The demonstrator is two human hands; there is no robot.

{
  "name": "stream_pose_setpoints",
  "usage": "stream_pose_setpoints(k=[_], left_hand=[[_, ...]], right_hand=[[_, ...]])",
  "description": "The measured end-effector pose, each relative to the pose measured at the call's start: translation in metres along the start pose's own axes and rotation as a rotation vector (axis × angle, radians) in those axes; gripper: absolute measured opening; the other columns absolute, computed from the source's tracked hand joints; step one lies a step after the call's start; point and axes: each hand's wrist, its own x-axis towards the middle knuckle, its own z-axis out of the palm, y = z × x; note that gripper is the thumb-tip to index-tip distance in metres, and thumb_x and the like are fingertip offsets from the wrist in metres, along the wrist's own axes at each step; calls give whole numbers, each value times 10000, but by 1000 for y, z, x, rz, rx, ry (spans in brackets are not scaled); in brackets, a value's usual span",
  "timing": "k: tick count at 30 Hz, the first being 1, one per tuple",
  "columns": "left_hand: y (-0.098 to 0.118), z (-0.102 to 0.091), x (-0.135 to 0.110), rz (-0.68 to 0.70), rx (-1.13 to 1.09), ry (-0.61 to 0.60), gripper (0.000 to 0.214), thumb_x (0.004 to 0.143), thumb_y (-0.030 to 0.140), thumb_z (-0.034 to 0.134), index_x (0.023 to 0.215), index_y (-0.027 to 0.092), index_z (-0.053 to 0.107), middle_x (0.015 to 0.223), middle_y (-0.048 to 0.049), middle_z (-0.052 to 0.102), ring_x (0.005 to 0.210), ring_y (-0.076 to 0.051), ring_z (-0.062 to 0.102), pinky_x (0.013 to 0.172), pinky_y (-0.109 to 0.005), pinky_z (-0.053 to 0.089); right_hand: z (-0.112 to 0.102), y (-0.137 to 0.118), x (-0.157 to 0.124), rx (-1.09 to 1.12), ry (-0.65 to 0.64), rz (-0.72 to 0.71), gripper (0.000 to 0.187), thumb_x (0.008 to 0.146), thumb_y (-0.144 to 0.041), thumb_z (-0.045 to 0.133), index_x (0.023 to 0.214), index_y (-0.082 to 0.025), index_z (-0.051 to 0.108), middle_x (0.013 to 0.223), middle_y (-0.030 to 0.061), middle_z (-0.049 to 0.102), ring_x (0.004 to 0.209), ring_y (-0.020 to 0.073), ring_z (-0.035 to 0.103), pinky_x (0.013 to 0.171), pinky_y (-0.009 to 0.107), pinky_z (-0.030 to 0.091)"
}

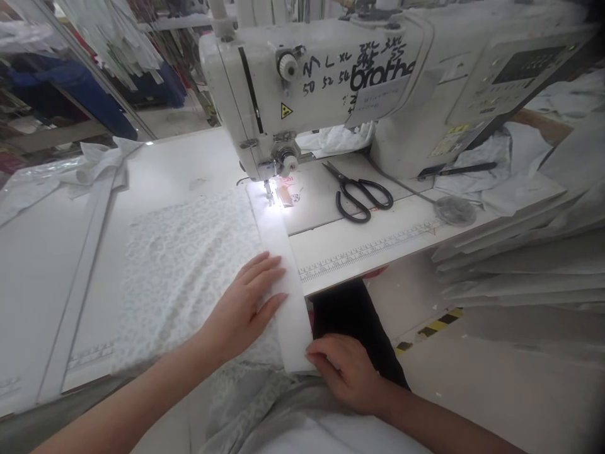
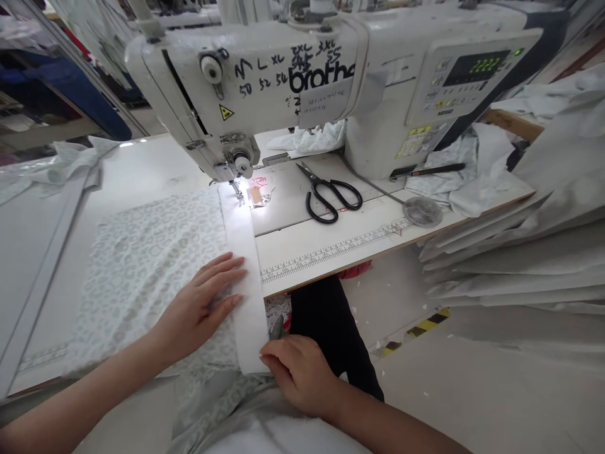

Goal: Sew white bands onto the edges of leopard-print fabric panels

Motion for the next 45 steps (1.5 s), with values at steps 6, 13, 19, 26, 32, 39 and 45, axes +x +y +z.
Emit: stream_pose_setpoints(k=[6,13,19,26,32,39,45], left_hand=[[-6,2,-5,60,90,-72,369,893,326,438,1243,221,492,1376,-45,423,1325,-264,271,1058,-490,330],[-4,-3,-7,22,121,-96,375,903,314,420,1269,252,469,1389,-50,405,1306,-270,315,1025,-492,373],[-3,-4,-13,7,137,-111,370,906,300,409,1271,251,448,1392,-69,399,1300,-299,321,996,-580,344],[-15,-9,6,16,132,-114,375,904,312,407,1274,261,446,1397,-73,390,1297,-292,324,996,-566,336],[-39,-20,32,47,126,-84,384,898,339,417,1271,252,456,1383,-72,409,1287,-284,339,1023,-530,313],[-50,-25,52,76,187,-87,362,897,311,420,1241,207,468,1365,-85,424,1291,-271,330,1029,-495,329],[-38,-11,43,-11,82,-56,383,898,261,405,1278,218,418,1382,-81,404,1290,-258,338,1014,-487,363]], right_hand=[[-14,-2,6,23,-146,-152,232,887,-128,372,1039,-170,542,788,59,647,709,154,587,649,266,497],[-27,-11,29,-173,-164,-443,191,903,-107,406,999,-152,565,683,41,632,630,150,563,624,271,493],[-20,-10,38,-169,-54,-532,163,918,-151,447,853,-174,594,714,38,654,764,160,607,679,271,497],[-25,-6,62,-80,-160,-374,149,887,-118,435,886,-173,574,783,65,636,760,173,560,690,295,489],[-29,-4,92,-104,-236,-278,202,859,-67,404,819,-177,568,804,52,611,763,169,514,695,298,454],[-30,5,127,-147,-222,-264,239,870,-68,394,776,-181,583,785,47,611,741,176,521,656,305,438],[-35,18,153,-183,-229,-264,245,883,-113,394,779,-181,605,760,54,612,726,179,535,648,307,446]])
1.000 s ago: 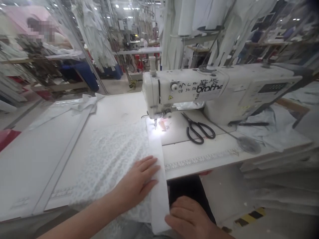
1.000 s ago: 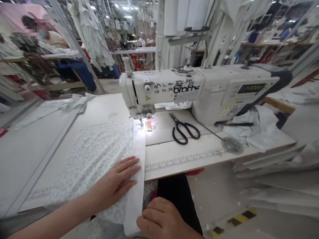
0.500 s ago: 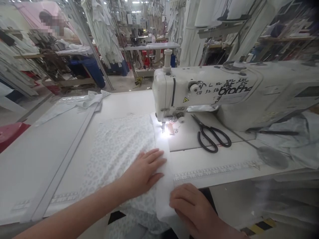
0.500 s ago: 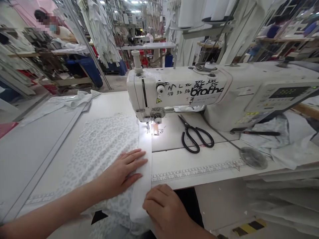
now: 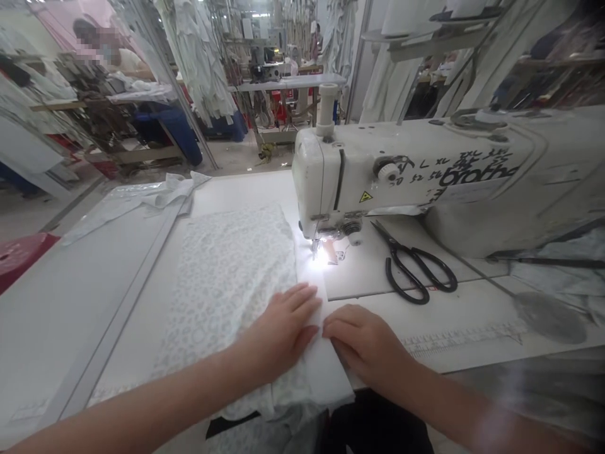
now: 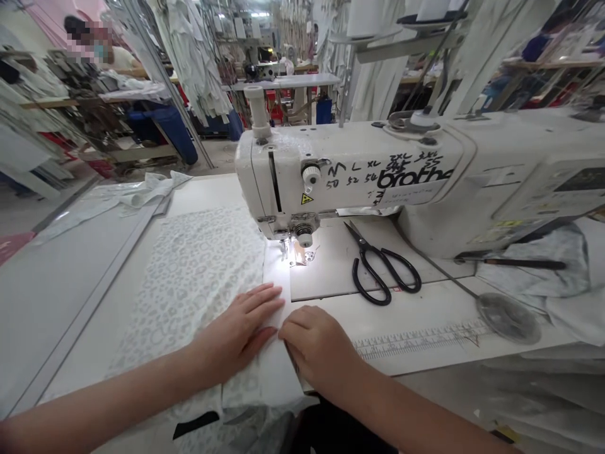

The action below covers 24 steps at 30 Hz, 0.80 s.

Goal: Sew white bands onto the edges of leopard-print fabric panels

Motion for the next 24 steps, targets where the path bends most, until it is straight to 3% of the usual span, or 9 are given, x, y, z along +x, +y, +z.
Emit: stream_pose_setpoints(k=[11,18,21,24], left_hand=[[-36,-22,35,85,77,17,407,881,328,453,1256,176,409,1374,-91,404,1287,-226,331,1045,-425,327],[-60,-35,61,108,90,58,373,858,301,486,1206,175,442,1308,-109,455,1254,-231,376,1028,-414,350],[-57,-35,61,104,105,78,360,860,295,479,1200,176,449,1284,-113,467,1225,-234,406,1022,-416,359],[-42,-27,33,14,133,104,403,879,320,450,1259,192,407,1336,-108,425,1267,-252,353,1028,-450,349]], right_hand=[[-7,29,41,-102,-25,19,210,804,-35,458,754,-173,608,726,27,616,694,171,541,602,276,415],[-2,49,63,-218,23,-56,218,810,-26,477,783,-161,646,828,55,673,780,199,598,685,322,476],[-6,30,45,-259,66,-61,264,850,-47,419,951,-158,637,990,99,659,916,231,593,768,375,491],[-5,0,-8,-250,106,-151,290,888,-120,397,1117,-154,573,933,129,667,840,235,608,711,364,513]])
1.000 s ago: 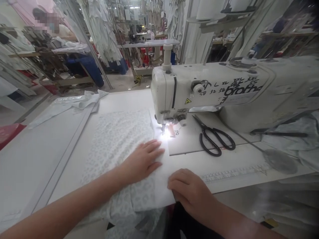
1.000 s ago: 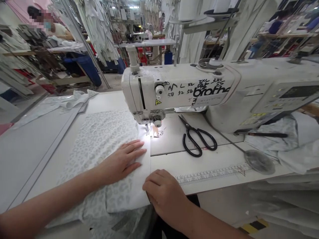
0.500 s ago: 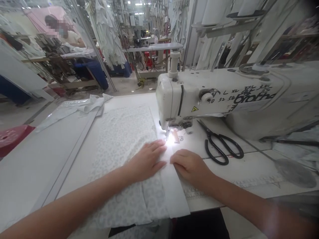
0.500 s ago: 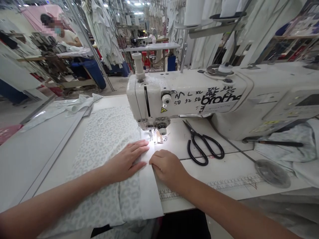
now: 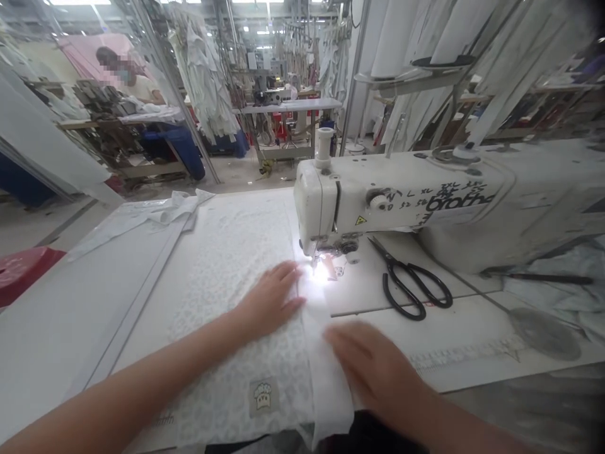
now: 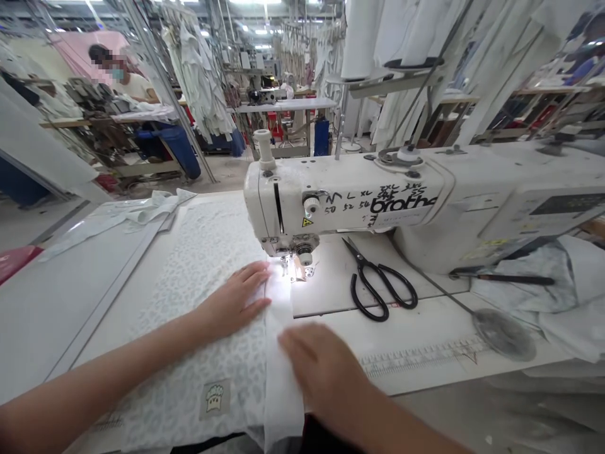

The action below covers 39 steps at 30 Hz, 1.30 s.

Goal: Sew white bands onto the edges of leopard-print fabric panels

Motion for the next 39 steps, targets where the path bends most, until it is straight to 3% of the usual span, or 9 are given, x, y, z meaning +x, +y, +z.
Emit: stream_pose_setpoints(k=[2,3,8,11,14,18,23,32,39], left_hand=[[6,0,-32,-85,32,-30,457,894,355,421,1322,214,344,1393,-96,370,1303,-268,301,1025,-479,346],[6,-1,-50,-116,53,-54,483,898,370,410,1348,225,311,1414,-91,344,1312,-276,286,1020,-487,350],[-11,-21,-110,-54,176,-44,589,872,410,458,1389,221,249,1423,-107,325,1286,-286,335,987,-438,396],[14,-19,-119,162,253,-64,609,860,385,492,1394,220,249,1410,-85,360,1296,-277,314,1007,-426,362],[63,3,-116,401,333,-146,522,866,215,469,1365,232,316,1403,-58,379,1242,-265,374,961,-399,361],[102,31,-103,469,387,6,434,835,100,447,1263,168,438,1106,-87,593,892,-231,536,763,-375,384],[98,32,-99,517,177,118,217,841,65,415,1017,95,538,831,-73,589,721,-177,477,657,-328,350],[103,37,-111,416,-24,67,224,838,67,447,1026,142,544,801,-43,561,717,-156,448,659,-304,374],[108,43,-104,438,-174,59,218,842,65,467,1030,142,546,811,-41,566,742,-150,449,685,-307,379]], right_hand=[[-1,-22,-41,110,-28,-100,251,901,-191,430,1101,-180,582,755,85,681,655,197,612,613,308,517],[1,-30,-60,175,-37,-21,242,906,-181,421,1070,-196,598,694,59,672,603,179,606,589,285,514],[31,-39,-103,600,-93,672,265,924,-281,395,966,-184,639,875,70,677,798,190,628,737,300,508],[48,-36,-97,906,8,874,283,872,-410,485,875,-185,657,880,63,675,874,223,602,840,366,460],[58,-38,-88,1131,49,901,309,794,-480,568,843,-192,669,886,46,676,895,229,593,897,398,418],[58,-47,-88,1234,63,891,291,756,-474,601,794,-194,670,791,23,667,808,201,601,871,390,428],[50,-57,-92,1318,63,895,271,692,-433,680,811,-189,657,734,5,647,728,170,597,776,345,464],[43,-75,-95,1269,115,976,226,729,-375,655,642,-176,595,580,-30,553,556,111,501,570,242,407],[28,-84,-100,1157,78,985,156,777,-291,598,691,-164,628,630,-7,579,599,122,509,588,247,403]])
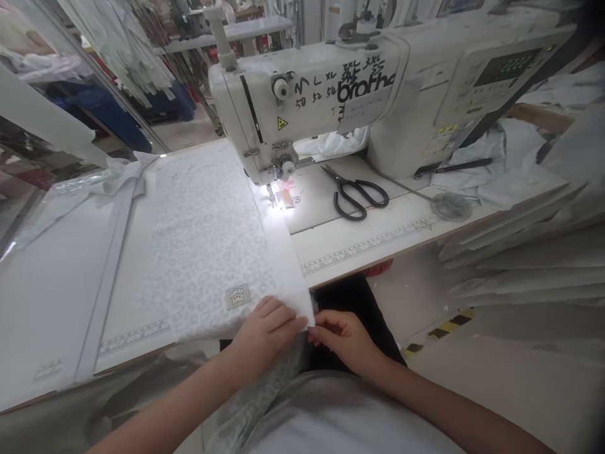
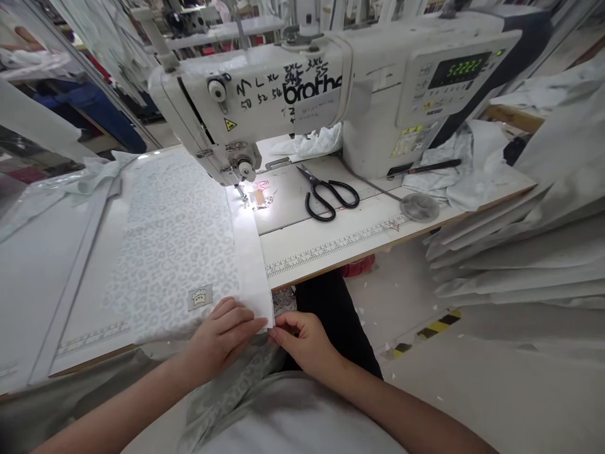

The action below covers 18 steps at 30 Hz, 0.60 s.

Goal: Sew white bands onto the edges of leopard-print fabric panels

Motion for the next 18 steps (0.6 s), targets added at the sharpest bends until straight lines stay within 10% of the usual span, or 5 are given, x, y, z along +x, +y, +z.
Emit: stream_pose_setpoints(k=[18], left_hand=[[0,5,0,9,-12,-6,215,858,86,467,1047,144,553,826,-34,596,759,-148,477,725,-334,378]], right_hand=[[1,-1,-1,-17,40,54,139,769,-295,581,701,-188,639,624,-9,593,589,131,529,562,253,415]])
